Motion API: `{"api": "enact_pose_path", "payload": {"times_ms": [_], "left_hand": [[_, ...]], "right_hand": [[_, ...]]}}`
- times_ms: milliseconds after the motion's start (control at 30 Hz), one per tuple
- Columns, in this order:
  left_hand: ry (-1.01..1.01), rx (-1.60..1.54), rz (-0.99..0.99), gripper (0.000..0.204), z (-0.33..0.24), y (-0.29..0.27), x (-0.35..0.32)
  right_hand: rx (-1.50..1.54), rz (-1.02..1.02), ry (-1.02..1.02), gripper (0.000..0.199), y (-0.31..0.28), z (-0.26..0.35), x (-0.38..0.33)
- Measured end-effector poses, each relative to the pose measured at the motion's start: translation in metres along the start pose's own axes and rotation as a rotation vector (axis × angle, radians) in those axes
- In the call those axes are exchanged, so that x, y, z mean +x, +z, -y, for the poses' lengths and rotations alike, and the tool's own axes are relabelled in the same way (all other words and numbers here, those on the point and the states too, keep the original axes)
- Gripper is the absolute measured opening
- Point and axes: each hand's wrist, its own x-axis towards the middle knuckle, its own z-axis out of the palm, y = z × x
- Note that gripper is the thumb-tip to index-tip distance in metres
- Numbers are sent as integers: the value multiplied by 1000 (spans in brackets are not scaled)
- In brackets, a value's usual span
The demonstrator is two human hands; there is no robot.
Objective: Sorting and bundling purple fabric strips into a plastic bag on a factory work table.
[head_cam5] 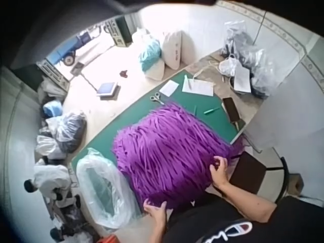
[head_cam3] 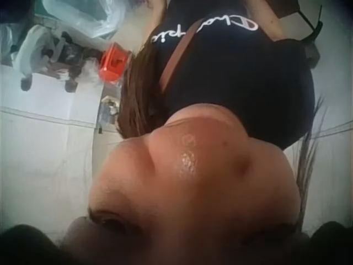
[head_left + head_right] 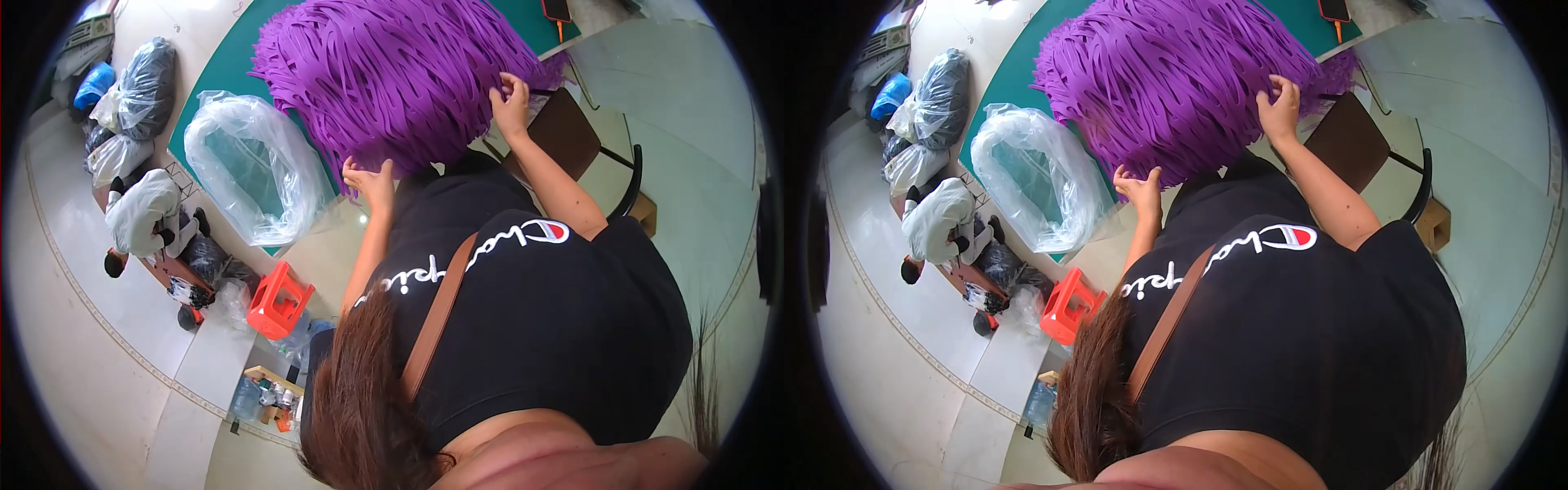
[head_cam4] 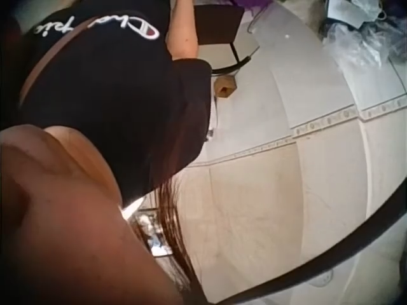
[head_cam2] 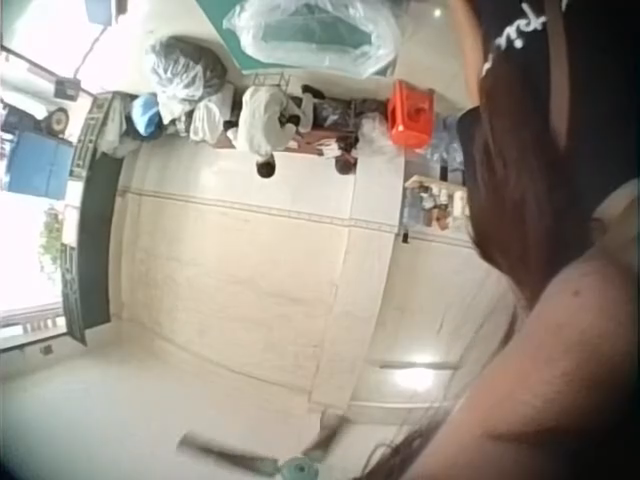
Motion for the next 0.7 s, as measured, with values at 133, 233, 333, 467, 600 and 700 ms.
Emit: {"api": "enact_pose_path", "payload": {"times_ms": [133, 233, 333, 467, 600, 700], "left_hand": [[-9, -16, 42, 83, -3, 3, -2], [-13, -23, 71, 83, -4, 5, -2], [-34, -108, 64, 82, -11, 1, -8], [4, -68, 19, 80, 10, -2, -7], [-58, -123, 14, 75, -2, -3, -8], [-59, -137, 13, 75, -12, -7, -7]], "right_hand": [[52, 142, -336, 17, -3, 93, 57], [-98, 208, -734, 14, 24, 102, 104], [-256, 326, -843, 16, 50, 93, 125], [-325, 300, -906, 11, 64, 95, 127], [-504, 371, -1006, 10, 70, 91, 134], [-506, 432, -1024, 9, 70, 94, 135]]}}
